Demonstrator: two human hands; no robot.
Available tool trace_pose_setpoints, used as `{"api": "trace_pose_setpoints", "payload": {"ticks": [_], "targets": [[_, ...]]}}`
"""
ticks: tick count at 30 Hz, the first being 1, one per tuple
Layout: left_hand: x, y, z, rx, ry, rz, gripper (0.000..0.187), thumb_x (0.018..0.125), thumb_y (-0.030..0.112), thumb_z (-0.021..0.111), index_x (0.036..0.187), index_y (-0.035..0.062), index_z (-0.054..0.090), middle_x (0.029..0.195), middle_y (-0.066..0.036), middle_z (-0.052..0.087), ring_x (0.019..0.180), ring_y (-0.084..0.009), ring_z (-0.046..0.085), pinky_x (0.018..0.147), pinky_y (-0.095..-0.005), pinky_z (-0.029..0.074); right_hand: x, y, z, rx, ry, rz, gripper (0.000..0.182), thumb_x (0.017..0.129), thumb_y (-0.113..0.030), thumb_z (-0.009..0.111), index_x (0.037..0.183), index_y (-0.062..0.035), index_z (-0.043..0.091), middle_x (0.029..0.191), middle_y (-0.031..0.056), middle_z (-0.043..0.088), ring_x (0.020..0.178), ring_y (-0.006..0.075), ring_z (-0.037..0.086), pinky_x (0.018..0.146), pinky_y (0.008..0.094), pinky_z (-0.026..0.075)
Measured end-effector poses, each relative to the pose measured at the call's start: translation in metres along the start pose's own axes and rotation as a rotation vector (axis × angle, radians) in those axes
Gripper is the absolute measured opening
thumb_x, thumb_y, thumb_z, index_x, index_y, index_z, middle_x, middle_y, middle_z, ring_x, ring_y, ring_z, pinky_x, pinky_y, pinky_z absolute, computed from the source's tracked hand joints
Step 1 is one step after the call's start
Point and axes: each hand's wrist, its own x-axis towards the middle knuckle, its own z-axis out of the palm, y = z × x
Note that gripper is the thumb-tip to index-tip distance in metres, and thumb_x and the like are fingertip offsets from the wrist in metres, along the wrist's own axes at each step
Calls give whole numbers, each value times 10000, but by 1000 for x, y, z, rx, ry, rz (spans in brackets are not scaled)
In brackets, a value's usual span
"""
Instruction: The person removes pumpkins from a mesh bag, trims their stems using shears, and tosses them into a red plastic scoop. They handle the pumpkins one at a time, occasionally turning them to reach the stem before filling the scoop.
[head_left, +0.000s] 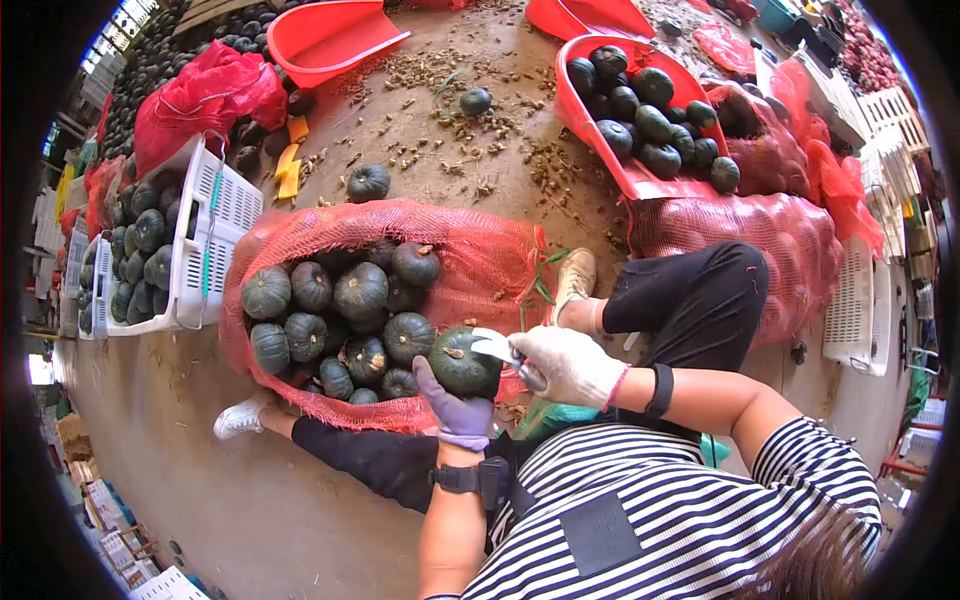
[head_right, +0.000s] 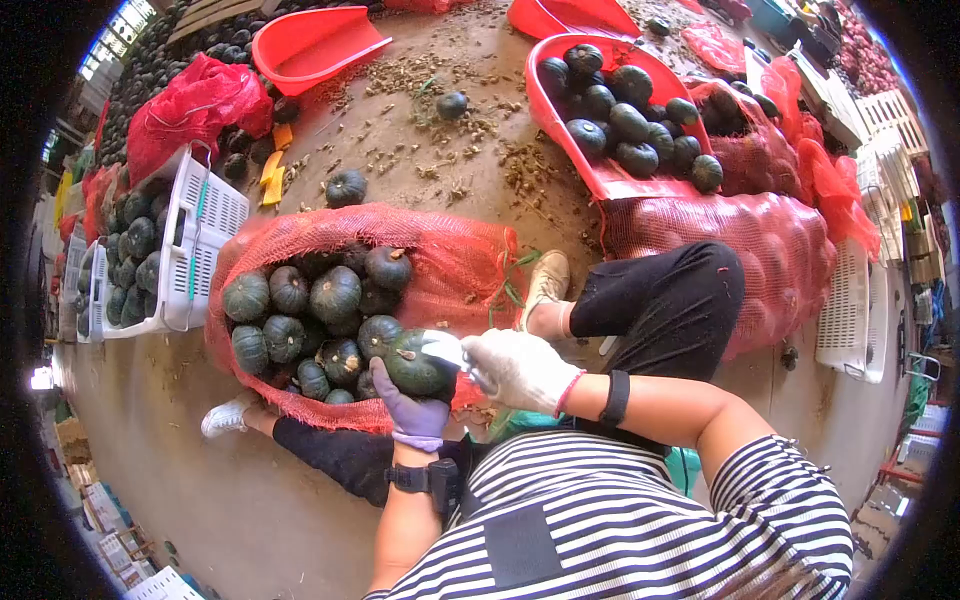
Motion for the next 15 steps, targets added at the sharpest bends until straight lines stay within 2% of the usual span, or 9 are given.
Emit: {"api": "trace_pose_setpoints", "payload": {"ticks": [1, 3, 5, 8, 12, 15], "targets": [[-4, 1, 2, -30, 45, -13, 710, 860, 658, 608, 1298, 101, 570, 1252, -122, 619, 1119, -309, 621, 964, -500, 535, 0, -2, -3, 49, -18, 59, 267, 812, -123, 667, 1057, -89, 566, 922, 172, 645, 892, 387, 647, 755, 488, 507], [-10, 3, -4, -19, 97, -5, 708, 835, 655, 640, 1309, 135, 562, 1274, -120, 606, 1120, -319, 621, 951, -529, 538, -4, 8, -2, 82, 5, 153, 392, 775, -123, 716, 1135, -87, 566, 974, 187, 641, 942, 397, 642, 799, 478, 515], [-15, 5, -3, -38, 83, -4, 707, 825, 653, 653, 1311, 148, 561, 1273, -121, 606, 1120, -324, 621, 943, -540, 541, -6, 17, -2, 98, -35, 139, 434, 775, -136, 723, 1173, -81, 558, 997, 190, 639, 955, 396, 640, 818, 471, 512], [-19, 7, -3, -49, 96, 7, 704, 824, 645, 655, 1310, 145, 563, 1274, -122, 609, 1110, -323, 627, 930, -531, 549, -14, 19, 4, 85, 34, 66, 445, 781, -134, 717, 1191, -77, 557, 1007, 185, 639, 964, 390, 638, 827, 465, 508], [-18, 7, -10, -43, 79, -1, 711, 820, 647, 657, 1305, 135, 565, 1262, -124, 618, 1098, -320, 634, 931, -518, 552, -14, 14, 7, 26, -47, -31, 426, 806, -124, 685, 1208, -69, 554, 1029, 190, 639, 981, 386, 635, 830, 465, 508], [-20, 5, -9, -70, 44, -34, 707, 831, 645, 655, 1304, 127, 565, 1262, -123, 622, 1101, -314, 635, 941, -516, 550, -14, 12, 7, 5, -71, -10, 452, 812, -152, 694, 1232, -68, 549, 1026, 187, 639, 963, 371, 642, 829, 446, 514]]}}
